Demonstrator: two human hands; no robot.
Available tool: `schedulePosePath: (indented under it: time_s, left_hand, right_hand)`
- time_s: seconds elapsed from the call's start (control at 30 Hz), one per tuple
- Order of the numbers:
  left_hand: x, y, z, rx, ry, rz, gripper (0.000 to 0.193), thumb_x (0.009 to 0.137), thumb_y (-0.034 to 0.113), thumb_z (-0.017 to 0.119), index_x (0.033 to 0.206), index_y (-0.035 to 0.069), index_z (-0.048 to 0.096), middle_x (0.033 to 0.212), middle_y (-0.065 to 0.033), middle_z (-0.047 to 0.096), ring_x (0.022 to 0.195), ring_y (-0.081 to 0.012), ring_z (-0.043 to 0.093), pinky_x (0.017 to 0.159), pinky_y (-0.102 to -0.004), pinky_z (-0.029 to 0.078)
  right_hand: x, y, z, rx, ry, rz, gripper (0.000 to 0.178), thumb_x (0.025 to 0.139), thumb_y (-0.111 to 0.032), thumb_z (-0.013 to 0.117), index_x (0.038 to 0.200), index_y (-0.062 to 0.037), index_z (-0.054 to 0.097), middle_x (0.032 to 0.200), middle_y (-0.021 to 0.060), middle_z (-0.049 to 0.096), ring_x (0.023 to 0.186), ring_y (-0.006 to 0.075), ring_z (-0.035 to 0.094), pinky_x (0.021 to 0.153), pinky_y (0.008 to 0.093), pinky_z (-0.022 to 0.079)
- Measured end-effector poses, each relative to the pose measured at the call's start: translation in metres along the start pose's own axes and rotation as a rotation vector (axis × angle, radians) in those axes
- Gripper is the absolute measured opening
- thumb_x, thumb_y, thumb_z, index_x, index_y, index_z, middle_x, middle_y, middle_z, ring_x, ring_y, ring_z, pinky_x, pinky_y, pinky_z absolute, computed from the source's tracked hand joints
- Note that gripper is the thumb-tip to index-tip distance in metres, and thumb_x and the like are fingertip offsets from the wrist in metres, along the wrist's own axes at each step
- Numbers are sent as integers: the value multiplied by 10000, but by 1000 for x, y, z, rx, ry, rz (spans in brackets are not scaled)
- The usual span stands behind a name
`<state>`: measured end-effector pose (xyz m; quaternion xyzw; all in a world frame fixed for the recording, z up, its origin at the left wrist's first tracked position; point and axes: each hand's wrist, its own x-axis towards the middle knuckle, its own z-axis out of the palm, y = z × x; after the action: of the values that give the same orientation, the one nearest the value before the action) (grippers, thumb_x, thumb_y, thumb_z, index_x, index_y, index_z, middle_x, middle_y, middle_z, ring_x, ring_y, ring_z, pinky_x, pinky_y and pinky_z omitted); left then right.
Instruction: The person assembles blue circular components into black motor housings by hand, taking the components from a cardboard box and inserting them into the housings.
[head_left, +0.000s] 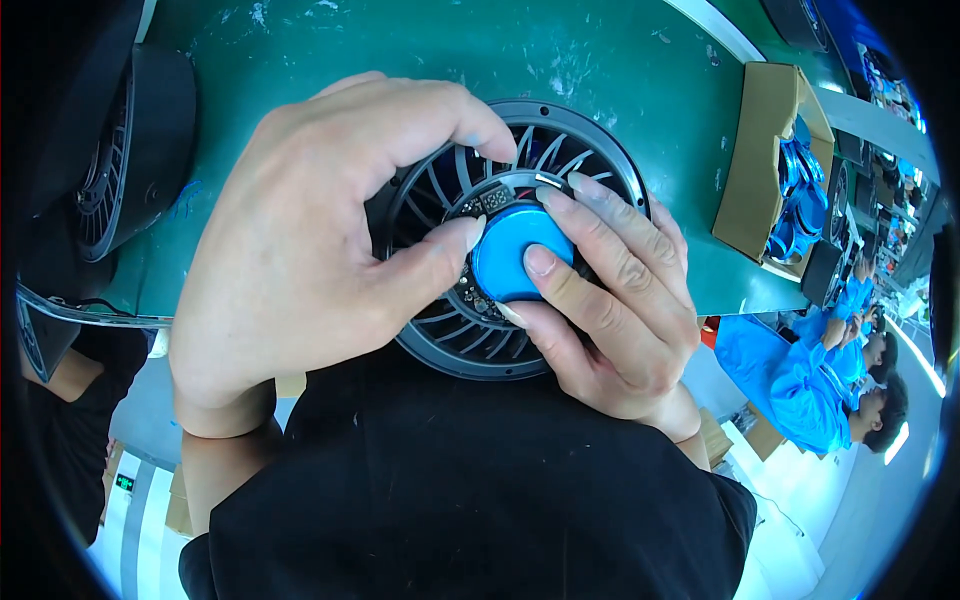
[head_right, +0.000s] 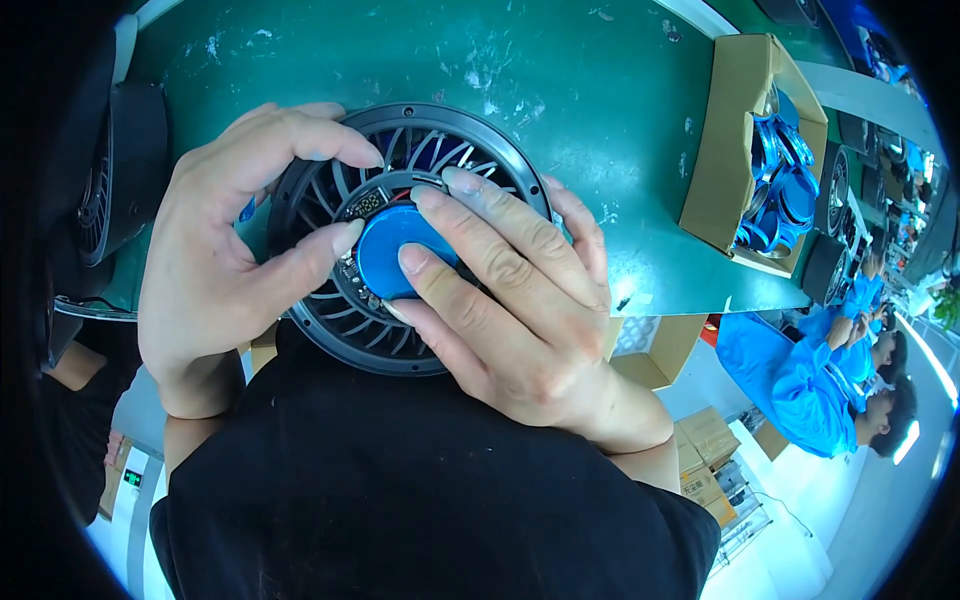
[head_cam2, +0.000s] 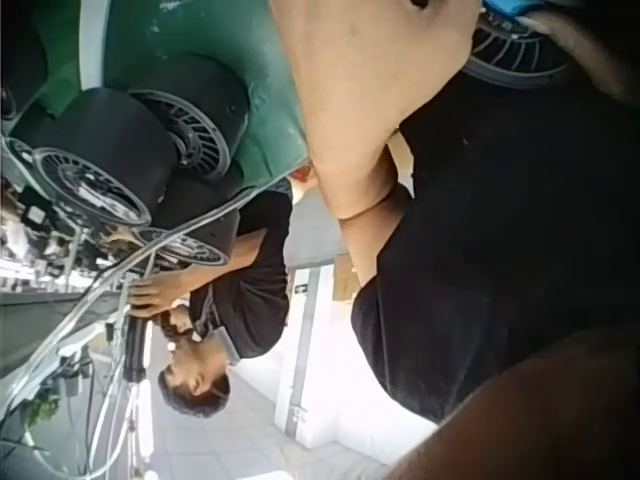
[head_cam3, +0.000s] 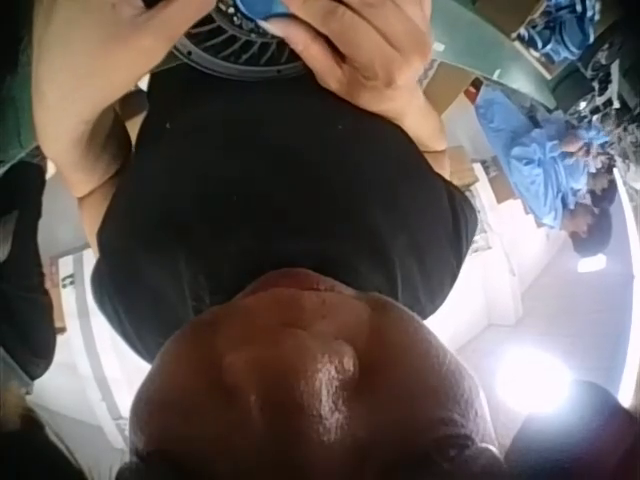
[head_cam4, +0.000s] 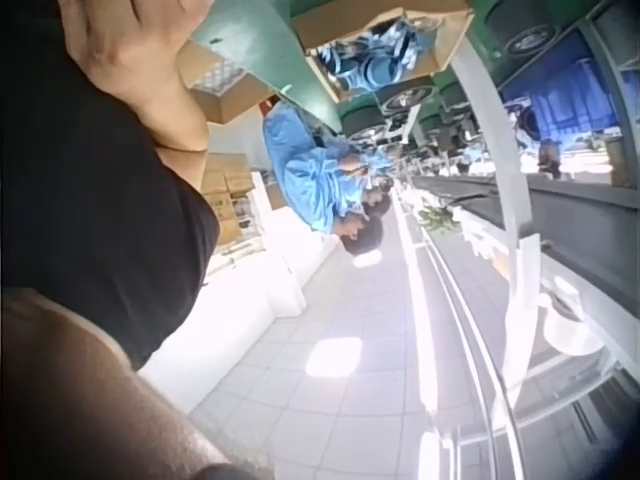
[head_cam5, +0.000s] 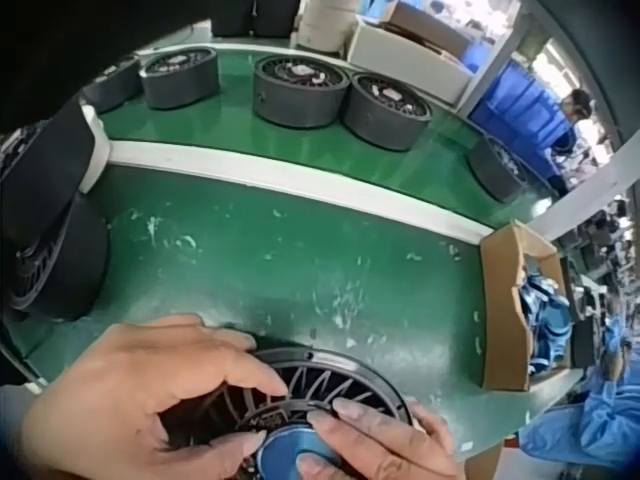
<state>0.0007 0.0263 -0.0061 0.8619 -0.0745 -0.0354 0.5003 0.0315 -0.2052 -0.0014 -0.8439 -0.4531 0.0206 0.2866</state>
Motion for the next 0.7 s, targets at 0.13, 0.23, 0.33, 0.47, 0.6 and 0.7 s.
schedulePosePath:
  time_s: [0.13, 0.23, 0.33, 0.47, 0.6, 0.7]
  left_hand:
    - [-3, 1, 1, 16, -1, 44, 380, 715, 92, 718, 1079, 26, 631, 1074, -138, 626, 995, -252, 610, 921, -321, 450]
    - [-5, 1, 1, -10, -13, 47, 419, 709, 102, 726, 1106, 21, 617, 1091, -143, 616, 1009, -253, 607, 934, -320, 441]
    - [-2, 3, 7, -30, 17, 58, 419, 704, 112, 739, 1099, 26, 628, 1099, -144, 609, 1033, -259, 596, 942, -317, 434]
    - [3, 26, 3, -26, 35, 4, 328, 736, 125, 752, 1055, 76, 693, 1063, -157, 603, 1044, -281, 549, 922, -325, 424]
    - [0, 36, -2, 53, -65, -46, 254, 794, 107, 741, 1043, 152, 757, 989, -189, 585, 1009, -308, 497, 876, -348, 414]
    - [1, 25, 8, 127, -48, 80, 281, 771, 54, 738, 1032, 156, 760, 985, -185, 561, 1024, -310, 502, 871, -342, 418]
  right_hand:
    - [0, -5, -2, -63, -12, -8, 353, 719, -204, 807, 1033, -70, 716, 1145, 183, 676, 1134, 366, 619, 981, 470, 420]
    - [-2, -7, -4, -105, -18, -22, 352, 720, -196, 802, 1036, -67, 715, 1172, 191, 662, 1136, 369, 617, 985, 470, 416]
    - [-2, -11, -6, -217, 13, -40, 360, 720, -164, 791, 1050, -45, 708, 1155, 185, 655, 1064, 362, 638, 951, 461, 446]
    - [-2, -8, 0, -237, 71, -188, 333, 734, -115, 763, 1034, 12, 697, 1104, 190, 645, 987, 339, 643, 854, 427, 511]
    - [-1, -2, 0, -315, 82, -400, 289, 723, -55, 733, 983, 63, 692, 1006, 181, 652, 888, 312, 648, 750, 384, 553]
    - [-1, 1, -3, -452, 82, -527, 274, 701, -38, 723, 943, 87, 688, 949, 189, 658, 850, 306, 657, 693, 362, 561]
